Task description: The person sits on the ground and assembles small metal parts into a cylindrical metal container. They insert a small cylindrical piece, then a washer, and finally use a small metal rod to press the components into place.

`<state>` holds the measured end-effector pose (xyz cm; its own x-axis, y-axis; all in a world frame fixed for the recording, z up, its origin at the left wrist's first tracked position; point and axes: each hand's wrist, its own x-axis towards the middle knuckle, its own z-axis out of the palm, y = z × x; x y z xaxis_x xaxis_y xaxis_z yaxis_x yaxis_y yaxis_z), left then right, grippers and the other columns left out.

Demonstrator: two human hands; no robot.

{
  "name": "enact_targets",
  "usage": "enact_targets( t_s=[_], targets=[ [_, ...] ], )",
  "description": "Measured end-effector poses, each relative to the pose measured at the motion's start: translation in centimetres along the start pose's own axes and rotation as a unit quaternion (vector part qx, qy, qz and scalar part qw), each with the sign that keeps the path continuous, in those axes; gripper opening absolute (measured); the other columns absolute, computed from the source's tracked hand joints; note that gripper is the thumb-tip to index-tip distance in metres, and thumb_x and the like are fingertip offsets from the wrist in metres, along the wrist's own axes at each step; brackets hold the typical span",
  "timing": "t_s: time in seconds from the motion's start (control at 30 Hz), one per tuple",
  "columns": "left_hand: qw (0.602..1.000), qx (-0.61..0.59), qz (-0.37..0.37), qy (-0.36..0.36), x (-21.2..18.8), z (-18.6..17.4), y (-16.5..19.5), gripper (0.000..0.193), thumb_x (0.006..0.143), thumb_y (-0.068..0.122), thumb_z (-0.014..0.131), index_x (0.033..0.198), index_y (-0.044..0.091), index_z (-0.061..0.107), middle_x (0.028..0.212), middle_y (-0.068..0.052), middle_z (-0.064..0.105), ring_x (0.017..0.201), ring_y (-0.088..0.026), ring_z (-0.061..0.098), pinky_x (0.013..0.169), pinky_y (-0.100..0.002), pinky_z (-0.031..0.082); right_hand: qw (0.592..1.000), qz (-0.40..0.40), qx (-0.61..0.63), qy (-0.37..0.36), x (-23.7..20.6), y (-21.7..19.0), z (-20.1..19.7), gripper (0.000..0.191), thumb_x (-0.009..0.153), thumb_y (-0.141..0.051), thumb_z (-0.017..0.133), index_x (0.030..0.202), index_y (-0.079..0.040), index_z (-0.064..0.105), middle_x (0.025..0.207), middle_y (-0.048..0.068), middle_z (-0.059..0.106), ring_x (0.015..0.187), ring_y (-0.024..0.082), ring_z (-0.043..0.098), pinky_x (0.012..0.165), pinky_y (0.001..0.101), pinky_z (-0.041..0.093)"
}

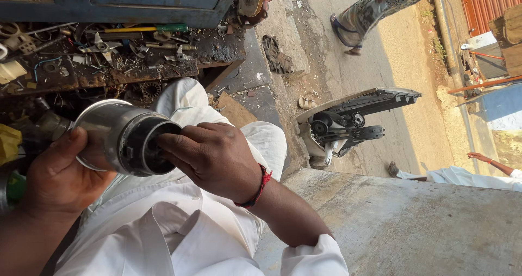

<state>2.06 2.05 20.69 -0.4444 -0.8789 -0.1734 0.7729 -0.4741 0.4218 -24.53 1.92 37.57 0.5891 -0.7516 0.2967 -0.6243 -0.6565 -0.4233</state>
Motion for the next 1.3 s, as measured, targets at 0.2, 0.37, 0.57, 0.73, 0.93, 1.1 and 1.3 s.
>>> enact_targets(
  t_s=[0.2,0.37,0.57,0.73,0.93,1.1,1.3],
  targets=[
    [1.0,-0.007,0.001,0.006,0.3,0.8,0.1,0.049,0.109,0.032,0.057,0.141,-0.004,0.058,0.133,-0.017,0.068,0.131,-0.03,0.06,0.12,-0.052,0.036,1.0,-0.006,-0.003,0.009,0.3,0.0,0.1,0.029,0.093,-0.017,0.076,0.12,-0.014,0.066,0.092,0.002,0.065,0.083,0.023,0.069,0.073,0.0384,0.054],
    [1.0,-0.014,-0.007,0.015,0.4,1.3,0.0,0.05,0.108,0.032,0.058,0.141,-0.005,0.058,0.131,-0.018,0.068,0.128,-0.029,0.061,0.117,-0.05,0.039,1.0,-0.003,-0.024,-0.005,0.3,-0.4,0.1,0.029,0.089,-0.016,0.076,0.117,-0.013,0.066,0.09,0.002,0.064,0.081,0.023,0.067,0.071,0.0396,0.052],
    [0.999,-0.006,-0.004,0.039,0.4,1.5,-0.3,0.049,0.108,0.032,0.058,0.141,-0.005,0.057,0.131,-0.017,0.068,0.127,-0.029,0.062,0.114,-0.049,0.041,1.0,0.005,-0.028,-0.008,0.3,-0.5,0.2,0.028,0.09,-0.016,0.075,0.117,-0.014,0.066,0.091,0.002,0.064,0.081,0.023,0.067,0.072,0.04,0.052],
    [0.999,-0.005,-0.004,0.044,0.4,1.4,-0.3,0.05,0.109,0.033,0.058,0.14,-0.005,0.057,0.13,-0.017,0.068,0.126,-0.029,0.062,0.114,-0.048,0.041,1.0,0.003,-0.027,-0.011,0.2,-0.4,0.6,0.029,0.09,-0.015,0.074,0.118,-0.013,0.065,0.091,0.003,0.064,0.083,0.024,0.067,0.072,0.0406,0.052],
    [1.0,-0.004,-0.004,0.017,0.4,0.9,-0.2,0.049,0.11,0.032,0.056,0.139,-0.007,0.057,0.131,-0.019,0.068,0.127,-0.03,0.062,0.116,-0.05,0.04,1.0,0.0,-0.025,-0.015,0.1,-0.1,0.7,0.03,0.092,-0.018,0.074,0.119,-0.012,0.065,0.092,0.003,0.065,0.085,0.024,0.069,0.075,0.04,0.053],
    [0.999,0.017,-0.009,0.041,0.1,-0.2,-0.4,0.052,0.109,0.033,0.053,0.142,-0.007,0.056,0.133,-0.02,0.066,0.13,-0.031,0.06,0.117,-0.053,0.039,1.0,-0.01,-0.021,-0.01,-0.1,0.2,0.9,0.03,0.094,-0.021,0.074,0.12,-0.011,0.064,0.097,0.003,0.066,0.086,0.024,0.069,0.072,0.0373,0.054],
    [0.999,-0.002,-0.004,-0.045,0.1,-1.3,-0.9,0.058,0.116,0.036,0.053,0.134,-0.019,0.054,0.129,-0.031,0.065,0.133,-0.041,0.06,0.122,-0.059,0.037,0.999,-0.002,-0.042,-0.032,-0.3,0.2,1.5,0.026,0.094,-0.019,0.069,0.118,-0.011,0.064,0.092,0.003,0.063,0.079,0.023,0.068,0.068,0.0381,0.052]
  ],
)
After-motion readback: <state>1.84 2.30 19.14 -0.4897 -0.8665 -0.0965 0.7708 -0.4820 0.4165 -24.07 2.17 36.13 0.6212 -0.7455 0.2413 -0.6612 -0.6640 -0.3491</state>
